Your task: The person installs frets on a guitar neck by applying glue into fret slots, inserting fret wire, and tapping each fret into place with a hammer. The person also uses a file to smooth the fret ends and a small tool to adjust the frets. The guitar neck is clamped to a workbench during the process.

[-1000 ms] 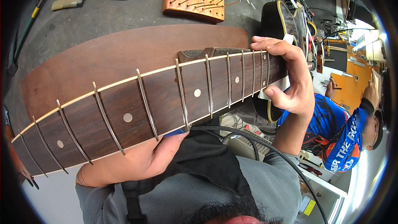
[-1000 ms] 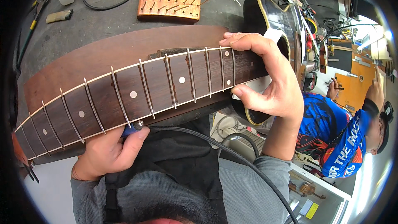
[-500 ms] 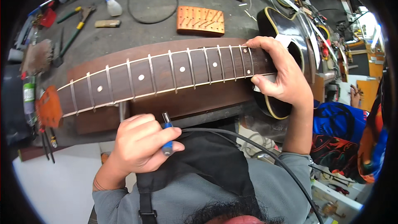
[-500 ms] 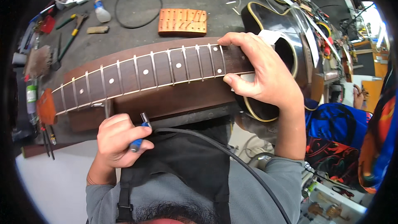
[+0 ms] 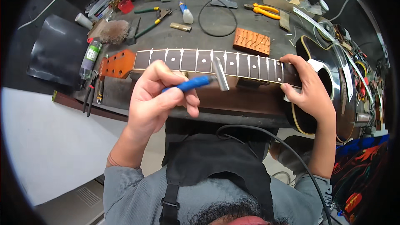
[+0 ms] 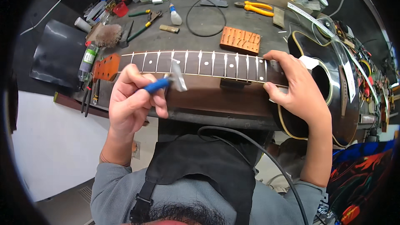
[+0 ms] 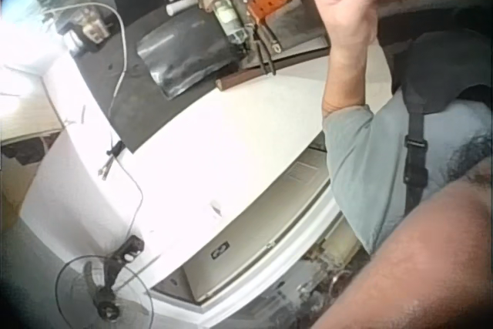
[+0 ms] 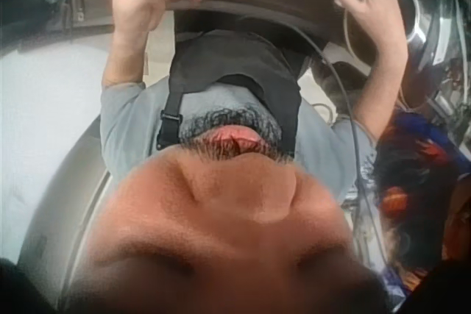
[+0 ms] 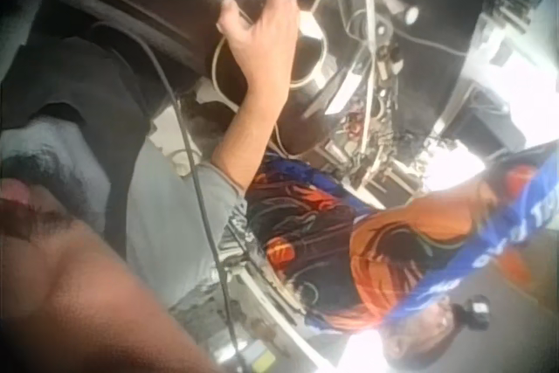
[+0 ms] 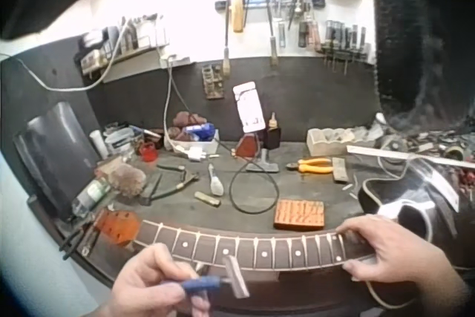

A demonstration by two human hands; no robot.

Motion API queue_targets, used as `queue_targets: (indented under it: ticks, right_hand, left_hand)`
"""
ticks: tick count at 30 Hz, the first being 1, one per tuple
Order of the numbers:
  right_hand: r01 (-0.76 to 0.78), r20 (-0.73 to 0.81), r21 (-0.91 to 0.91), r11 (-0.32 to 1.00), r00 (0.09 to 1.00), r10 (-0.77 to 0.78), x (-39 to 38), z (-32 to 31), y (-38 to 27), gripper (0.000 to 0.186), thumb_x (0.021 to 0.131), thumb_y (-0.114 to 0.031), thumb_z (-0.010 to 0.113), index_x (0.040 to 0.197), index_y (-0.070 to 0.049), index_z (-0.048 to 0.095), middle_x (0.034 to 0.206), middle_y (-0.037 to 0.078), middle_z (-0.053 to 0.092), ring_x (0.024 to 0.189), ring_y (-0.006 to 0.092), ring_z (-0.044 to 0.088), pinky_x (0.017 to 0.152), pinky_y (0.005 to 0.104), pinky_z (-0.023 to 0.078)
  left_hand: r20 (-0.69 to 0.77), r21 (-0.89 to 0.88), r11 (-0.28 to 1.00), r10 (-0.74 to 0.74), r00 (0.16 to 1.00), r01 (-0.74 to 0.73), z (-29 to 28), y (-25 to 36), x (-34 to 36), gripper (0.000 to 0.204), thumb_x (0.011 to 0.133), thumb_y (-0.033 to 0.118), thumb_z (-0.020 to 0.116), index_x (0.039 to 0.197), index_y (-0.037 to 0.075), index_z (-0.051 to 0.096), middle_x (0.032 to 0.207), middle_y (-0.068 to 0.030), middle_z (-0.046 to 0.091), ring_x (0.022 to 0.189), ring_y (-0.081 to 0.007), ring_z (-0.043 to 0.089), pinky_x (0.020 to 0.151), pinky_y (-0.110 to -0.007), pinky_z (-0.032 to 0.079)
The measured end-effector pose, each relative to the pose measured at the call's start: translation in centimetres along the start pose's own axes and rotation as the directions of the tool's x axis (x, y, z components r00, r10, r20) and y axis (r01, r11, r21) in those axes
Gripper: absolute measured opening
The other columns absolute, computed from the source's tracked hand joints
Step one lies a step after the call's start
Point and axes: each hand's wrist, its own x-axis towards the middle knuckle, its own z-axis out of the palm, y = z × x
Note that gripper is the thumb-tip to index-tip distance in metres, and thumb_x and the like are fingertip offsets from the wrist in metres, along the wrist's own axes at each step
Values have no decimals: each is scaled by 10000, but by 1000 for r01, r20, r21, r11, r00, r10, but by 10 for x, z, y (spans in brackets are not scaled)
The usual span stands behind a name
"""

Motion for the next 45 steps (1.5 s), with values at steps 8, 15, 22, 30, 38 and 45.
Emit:
queue_targets:
  ticks: [8,15,22,30,38,45]
  right_hand:
    - [55,-29,-62,997,998,-56,-4,0,5,578,937,-276,793,1461,-101,621,1236,184,696,1164,398,653,1062,485,519]
    - [91,-54,-133,987,994,-99,-8,2,8,599,938,-282,784,1470,-71,606,1296,194,699,1203,399,647,1089,489,509]
    - [157,-97,-182,971,979,-177,-7,9,15,614,917,-265,780,1461,-42,603,1301,200,698,1210,404,646,1093,498,502]
    - [149,-74,-152,977,984,-162,-5,8,16,603,901,-243,785,1444,-42,618,1295,198,704,1193,400,653,1083,499,503]
    - [158,-95,-154,976,980,-173,-7,10,18,605,901,-244,804,1440,-44,617,1290,191,703,1223,401,649,1103,503,499]
    - [155,-109,-101,983,980,-166,-4,8,13,593,881,-234,800,1415,-52,619,1251,185,699,1206,407,646,1102,511,494]
  left_hand:
    - [171,231,968,-135,976,93,16,6,36,417,1225,397,580,1338,2,647,956,-21,602,837,-97,545,739,-267,438]
    - [280,551,824,-330,901,131,74,26,97,317,1208,288,616,1271,-16,677,850,23,514,737,-99,478,691,-288,425]
    - [725,685,47,46,687,-727,72,-11,136,211,1024,103,775,1213,22,728,1006,-154,725,901,-368,702,746,-461,554]
    - [768,640,9,-13,640,-768,75,-25,138,291,949,69,830,1220,27,735,1004,-143,719,909,-376,708,780,-485,582]
    - [768,639,-14,-52,638,-769,75,-30,139,294,949,95,838,1218,31,739,948,-135,720,859,-355,713,734,-468,584]
    - [753,653,-62,-56,656,-755,75,-26,134,364,930,118,848,1270,35,748,964,-122,724,863,-339,741,731,-460,594]
